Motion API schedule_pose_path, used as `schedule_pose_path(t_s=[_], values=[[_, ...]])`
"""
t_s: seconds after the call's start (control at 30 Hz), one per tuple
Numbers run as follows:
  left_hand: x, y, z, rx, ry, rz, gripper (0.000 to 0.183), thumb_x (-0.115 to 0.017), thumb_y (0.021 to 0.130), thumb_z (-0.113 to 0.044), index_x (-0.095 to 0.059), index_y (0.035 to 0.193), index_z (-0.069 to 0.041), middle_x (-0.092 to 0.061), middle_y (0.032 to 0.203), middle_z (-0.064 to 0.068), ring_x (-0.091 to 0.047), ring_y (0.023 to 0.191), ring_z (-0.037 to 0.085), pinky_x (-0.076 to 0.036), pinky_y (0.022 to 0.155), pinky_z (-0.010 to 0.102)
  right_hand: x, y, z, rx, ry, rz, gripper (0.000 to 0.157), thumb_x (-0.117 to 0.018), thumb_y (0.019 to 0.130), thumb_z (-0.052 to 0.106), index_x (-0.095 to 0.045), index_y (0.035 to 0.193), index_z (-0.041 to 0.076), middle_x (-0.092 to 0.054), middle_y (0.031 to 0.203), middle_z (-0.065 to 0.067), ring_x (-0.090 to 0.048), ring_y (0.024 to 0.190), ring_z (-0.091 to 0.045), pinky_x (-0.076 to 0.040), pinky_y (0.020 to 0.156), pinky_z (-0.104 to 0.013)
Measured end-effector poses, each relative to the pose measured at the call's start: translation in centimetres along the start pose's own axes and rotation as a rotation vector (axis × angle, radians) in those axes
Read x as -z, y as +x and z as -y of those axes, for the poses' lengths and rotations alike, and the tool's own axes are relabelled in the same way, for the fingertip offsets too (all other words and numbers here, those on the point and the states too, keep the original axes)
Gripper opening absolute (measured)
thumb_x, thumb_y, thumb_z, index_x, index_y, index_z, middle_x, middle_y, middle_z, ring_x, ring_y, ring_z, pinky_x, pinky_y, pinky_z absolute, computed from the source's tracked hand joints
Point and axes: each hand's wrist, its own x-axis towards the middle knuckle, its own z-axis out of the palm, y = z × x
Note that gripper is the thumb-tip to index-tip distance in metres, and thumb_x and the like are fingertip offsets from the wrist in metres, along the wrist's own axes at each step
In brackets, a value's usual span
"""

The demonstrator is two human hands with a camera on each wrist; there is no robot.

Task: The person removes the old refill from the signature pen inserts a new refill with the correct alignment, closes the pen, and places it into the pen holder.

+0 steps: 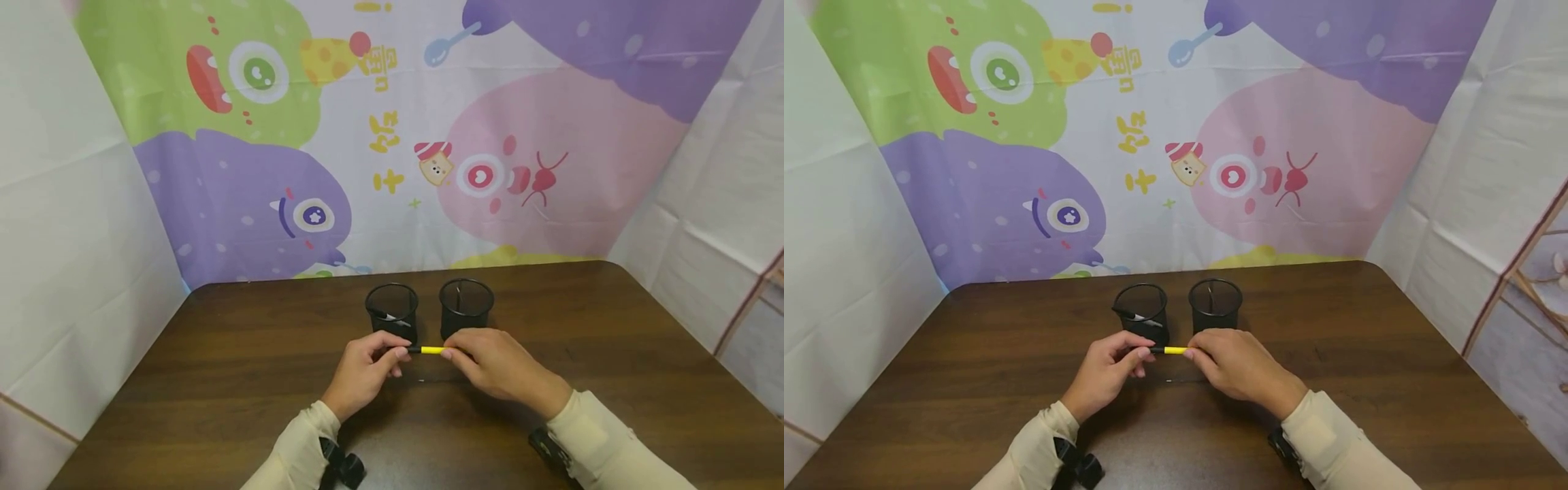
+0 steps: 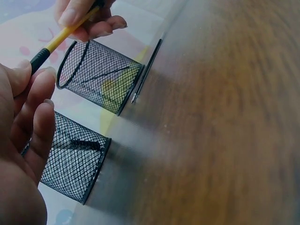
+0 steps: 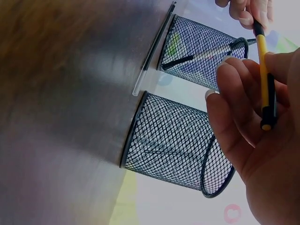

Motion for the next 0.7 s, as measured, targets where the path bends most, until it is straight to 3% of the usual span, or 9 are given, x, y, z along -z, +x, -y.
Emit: schedule_pose_path(t_s=[0.27,0.7], values=[[0.12,-0.06,-0.11,-0.012,0.017,0.013,0.014,-0.065,0.098,-0.011,-0.073,0.109,-0.008,-0.073,0.088,0.001,-0.065,0.067,0.018,-0.058,0.065,0.032,-0.07,-0.08,-0.01,-0.008,0.004,-0.003,0.013,-0.066,0.099,0.026,-0.074,0.094,0.018,-0.063,0.083,0.017,-0.055,0.07,-0.001,-0.052,0.067,-0.029],[0.04,-0.13,-0.24,0.002,0.006,0.01,0.015,-0.064,0.098,-0.009,-0.072,0.11,-0.006,-0.072,0.089,0.004,-0.066,0.068,0.022,-0.058,0.065,0.032,0.0,-0.08,0.18,-0.049,0.011,0.017,0.014,-0.073,0.093,0.03,-0.067,0.101,0.021,-0.065,0.086,0.015,-0.056,0.069,-0.002,-0.051,0.065,-0.028]])
